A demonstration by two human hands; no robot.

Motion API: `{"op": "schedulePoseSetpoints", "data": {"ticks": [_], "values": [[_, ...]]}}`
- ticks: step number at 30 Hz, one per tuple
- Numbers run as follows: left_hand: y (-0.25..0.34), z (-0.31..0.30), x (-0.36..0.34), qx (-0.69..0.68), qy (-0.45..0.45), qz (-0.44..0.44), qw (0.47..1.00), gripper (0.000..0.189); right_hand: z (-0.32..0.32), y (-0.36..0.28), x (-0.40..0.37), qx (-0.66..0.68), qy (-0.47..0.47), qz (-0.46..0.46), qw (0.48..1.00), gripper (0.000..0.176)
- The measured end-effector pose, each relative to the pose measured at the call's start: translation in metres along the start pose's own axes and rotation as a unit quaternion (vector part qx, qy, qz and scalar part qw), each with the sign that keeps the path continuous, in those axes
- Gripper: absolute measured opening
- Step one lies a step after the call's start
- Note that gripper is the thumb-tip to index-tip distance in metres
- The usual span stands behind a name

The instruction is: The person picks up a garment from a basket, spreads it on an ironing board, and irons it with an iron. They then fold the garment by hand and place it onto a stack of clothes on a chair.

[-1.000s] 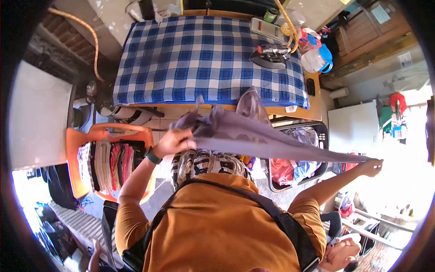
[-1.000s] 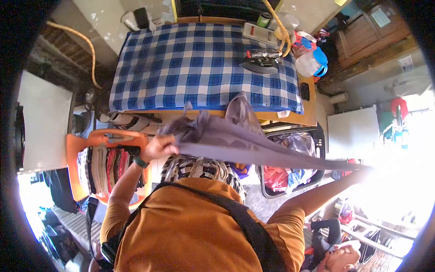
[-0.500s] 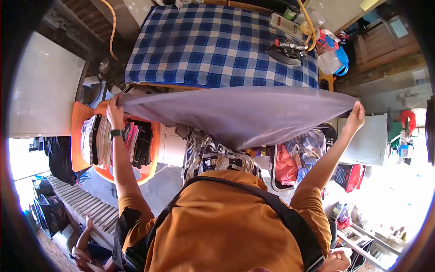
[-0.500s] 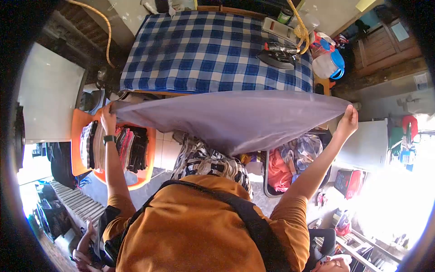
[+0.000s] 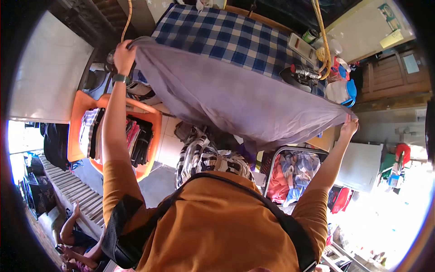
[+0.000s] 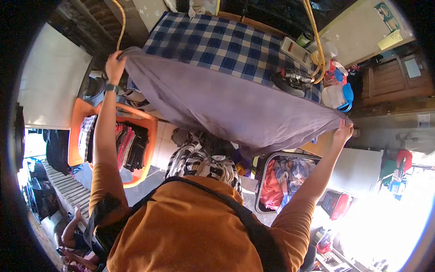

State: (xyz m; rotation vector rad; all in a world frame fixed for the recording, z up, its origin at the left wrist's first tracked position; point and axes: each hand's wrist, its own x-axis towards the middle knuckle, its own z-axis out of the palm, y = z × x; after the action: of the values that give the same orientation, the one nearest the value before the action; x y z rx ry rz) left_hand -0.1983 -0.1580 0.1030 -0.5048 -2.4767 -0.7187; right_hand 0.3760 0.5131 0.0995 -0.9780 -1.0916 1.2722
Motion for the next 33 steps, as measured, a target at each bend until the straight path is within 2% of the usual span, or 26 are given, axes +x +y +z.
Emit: {"op": "schedulePoseSetpoints", "data": {"ticks": [1,3,4,5,6,7,9,10,11,12,13,14,15,16,17,18,19,20,21,23,24,25,27,28,30,33], "values": [[0.008,0.011,0.013,0.002,-0.036,-0.008,0.999,0.026,0.006,0.006,0.010,0.004,-0.001,0.011,1.000,0.049],[0.012,0.050,0.031,-0.015,-0.029,-0.016,0.999,0.024,0.030,0.012,0.014,-0.004,0.013,0.026,1.000,0.045],[0.016,0.063,0.041,-0.070,-0.102,-0.098,0.987,0.025,0.031,0.029,0.027,-0.015,0.002,0.030,0.999,0.044],[0.029,0.069,0.050,-0.125,-0.173,-0.178,0.961,0.026,0.039,0.037,0.031,-0.026,-0.008,0.035,0.999,0.044],[0.043,0.076,0.051,-0.256,-0.179,-0.269,0.911,0.028,0.048,0.046,0.035,-0.017,0.029,0.035,0.999,0.038],[0.013,0.122,0.058,-0.365,-0.174,-0.289,0.868,0.034,0.062,0.048,0.027,-0.017,0.029,0.034,0.999,0.038],[0.009,0.164,0.055,-0.552,-0.170,-0.266,0.772,0.053,0.081,0.052,0.011,0.001,0.090,0.038,0.995,0.035],[0.017,0.166,0.054,-0.552,-0.175,-0.268,0.770,0.053,0.082,0.065,0.009,-0.031,0.071,0.017,0.997,0.033],[0.031,0.161,0.046,-0.482,-0.230,-0.243,0.810,0.064,0.040,0.117,0.058,-0.137,-0.074,0.042,0.987,0.035],[0.042,0.155,0.035,-0.408,-0.283,-0.214,0.841,0.075,0.004,0.165,0.102,-0.236,-0.220,0.034,0.946,0.038],[0.041,0.157,0.017,-0.361,-0.257,-0.111,0.890,0.086,0.009,0.184,0.092,-0.420,-0.181,-0.231,0.859,0.042],[0.022,0.173,-0.003,-0.218,-0.220,-0.016,0.951,0.088,0.026,0.206,0.057,-0.557,-0.126,-0.470,0.673,0.047],[0.024,0.162,-0.028,-0.122,-0.189,0.008,0.974,0.089,0.081,0.177,-0.033,-0.530,-0.016,-0.284,0.799,0.059],[0.029,0.139,-0.041,-0.176,-0.168,0.013,0.970,0.090,0.106,0.168,-0.084,-0.551,-0.072,-0.410,0.723,0.067],[0.016,0.145,-0.079,-0.051,-0.093,-0.043,0.993,0.092,0.130,0.151,-0.139,-0.571,-0.154,-0.377,0.713,0.069],[0.017,0.136,-0.108,-0.033,-0.022,-0.124,0.992,0.097,0.148,0.139,-0.188,-0.583,-0.239,-0.339,0.698,0.071],[0.026,0.133,-0.136,0.071,0.002,-0.276,0.958,0.093,0.161,0.140,-0.225,-0.604,-0.297,-0.323,0.665,0.069],[0.010,0.130,-0.149,0.129,0.049,-0.219,0.966,0.092,0.169,0.145,-0.253,-0.616,-0.362,-0.309,0.627,0.067],[-0.016,0.116,-0.157,0.193,0.094,-0.160,0.963,0.090,0.172,0.159,-0.270,-0.653,-0.352,-0.287,0.606,0.064],[-0.061,0.051,-0.129,0.469,-0.035,-0.083,0.879,0.085,0.171,0.172,-0.291,-0.694,-0.349,-0.241,0.581,0.062],[-0.113,0.039,-0.125,0.342,0.015,-0.157,0.926,0.078,0.181,0.173,-0.291,-0.696,-0.355,-0.223,0.583,0.062],[-0.127,0.017,-0.119,0.433,-0.196,-0.290,0.831,0.080,0.179,0.184,-0.292,-0.687,-0.358,-0.218,0.594,0.061],[-0.203,0.027,-0.148,0.442,-0.352,-0.233,0.791,0.080,0.173,0.189,-0.289,-0.680,-0.370,-0.220,0.593,0.060],[-0.214,0.025,-0.138,0.446,-0.350,-0.243,0.787,0.080,0.176,0.194,-0.288,-0.687,-0.374,-0.211,0.586,0.060],[-0.202,0.013,-0.135,0.406,-0.355,-0.342,0.769,0.078,0.170,0.188,-0.277,-0.701,-0.384,-0.215,0.561,0.059],[-0.220,0.003,-0.152,0.364,-0.295,-0.322,0.823,0.076,0.164,0.198,-0.280,-0.715,-0.373,-0.201,0.557,0.059]]}}
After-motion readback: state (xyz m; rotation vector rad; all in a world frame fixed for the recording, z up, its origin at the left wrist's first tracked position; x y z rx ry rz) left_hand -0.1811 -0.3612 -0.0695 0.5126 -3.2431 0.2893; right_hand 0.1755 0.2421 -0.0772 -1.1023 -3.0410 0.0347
